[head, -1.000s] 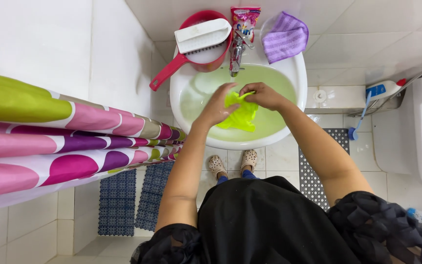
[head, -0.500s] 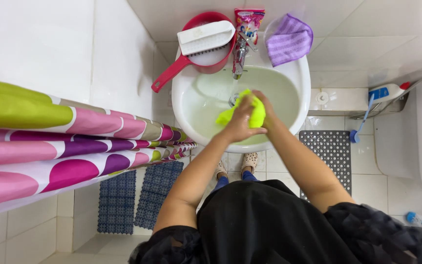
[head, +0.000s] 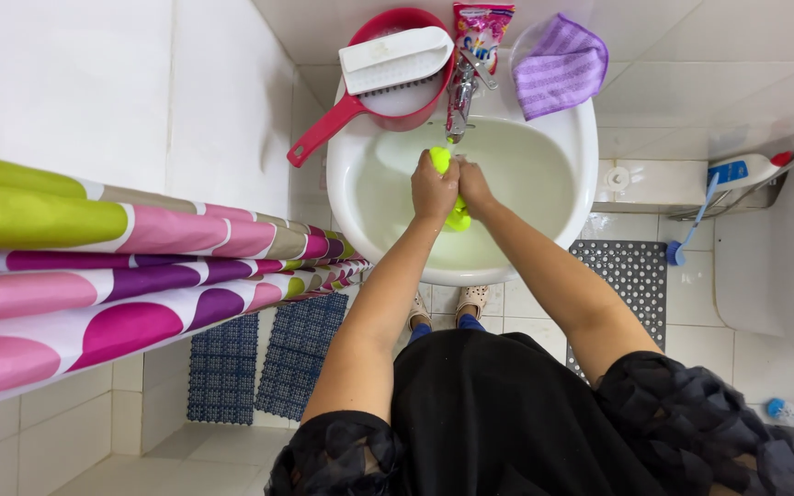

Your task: Washing cleaning cloths in a bathroom sink and using them to wipe down wall tiles.

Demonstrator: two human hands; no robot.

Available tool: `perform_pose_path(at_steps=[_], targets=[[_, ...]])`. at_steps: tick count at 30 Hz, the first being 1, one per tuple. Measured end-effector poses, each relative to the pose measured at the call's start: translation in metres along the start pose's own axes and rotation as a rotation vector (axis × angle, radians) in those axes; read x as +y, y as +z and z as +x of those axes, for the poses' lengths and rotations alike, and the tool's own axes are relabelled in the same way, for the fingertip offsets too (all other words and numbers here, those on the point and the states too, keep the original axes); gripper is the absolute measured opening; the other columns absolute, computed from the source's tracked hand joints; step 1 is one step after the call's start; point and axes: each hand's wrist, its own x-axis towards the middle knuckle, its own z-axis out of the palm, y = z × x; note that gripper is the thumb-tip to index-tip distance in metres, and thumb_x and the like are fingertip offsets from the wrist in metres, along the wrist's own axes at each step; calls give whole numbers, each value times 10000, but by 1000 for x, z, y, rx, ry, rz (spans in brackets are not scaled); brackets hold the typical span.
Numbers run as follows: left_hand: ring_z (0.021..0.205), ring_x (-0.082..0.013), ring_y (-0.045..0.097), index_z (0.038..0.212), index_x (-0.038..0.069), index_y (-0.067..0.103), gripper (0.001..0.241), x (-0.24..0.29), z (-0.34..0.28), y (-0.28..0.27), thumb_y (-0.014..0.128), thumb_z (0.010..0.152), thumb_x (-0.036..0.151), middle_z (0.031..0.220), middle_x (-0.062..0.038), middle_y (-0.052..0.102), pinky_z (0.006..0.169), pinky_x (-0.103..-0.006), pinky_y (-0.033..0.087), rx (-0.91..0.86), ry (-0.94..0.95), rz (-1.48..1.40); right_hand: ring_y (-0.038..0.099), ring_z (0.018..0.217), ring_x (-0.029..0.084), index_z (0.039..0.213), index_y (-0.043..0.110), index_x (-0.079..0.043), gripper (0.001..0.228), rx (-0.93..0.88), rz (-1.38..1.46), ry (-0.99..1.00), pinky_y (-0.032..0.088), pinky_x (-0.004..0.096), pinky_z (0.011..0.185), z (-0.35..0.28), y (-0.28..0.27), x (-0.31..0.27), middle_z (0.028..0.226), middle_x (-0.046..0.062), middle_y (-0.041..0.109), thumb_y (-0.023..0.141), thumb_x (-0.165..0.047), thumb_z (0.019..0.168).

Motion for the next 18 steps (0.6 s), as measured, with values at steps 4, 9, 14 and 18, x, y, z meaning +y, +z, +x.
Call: perform_pose_path(at_steps=[4, 9, 14, 18], targets=[[1062, -443, 643, 1086, -2, 629, 452, -47, 22, -34, 736, 914, 402, 1057, -260, 697, 925, -490, 523, -58, 124, 317, 634, 841, 198, 1106, 718, -54, 359, -74, -749, -225, 523, 353, 801, -84, 28, -90, 940, 66, 708, 549, -350, 996], [1311, -435, 488, 1518, 69, 384, 880, 15, 15, -101, 787, 818, 418, 1421, -260, 509, 993, -491, 410, -662, 74, 189, 665, 968, 149, 1180, 723, -69, 343, -416, -971, -519, 514, 323, 881, -142, 35, -146, 1054, 33, 736, 581, -336, 1020], [1171, -367, 640, 1250, 49, 570, 546, 111, -18, -131, 795, 890, 392, 1252, -220, 666, 995, -410, 498, -683, 84, 104, 591, 1029, 133, 1233, 570, -52, 264, -538, -484, -479, 496, 324, 916, -146, 37, -138, 1153, 47, 624, 577, -293, 1126], [1000, -317, 694, 1045, 12, 628, 305, 100, -21, -135, 809, 934, 231, 1113, -201, 688, 907, -374, 549, -294, 195, 36, 668, 913, 144, 1265, 475, -115, 509, -442, -638, -382, 556, 344, 791, -185, 59, -136, 1041, 76, 678, 744, -352, 904]])
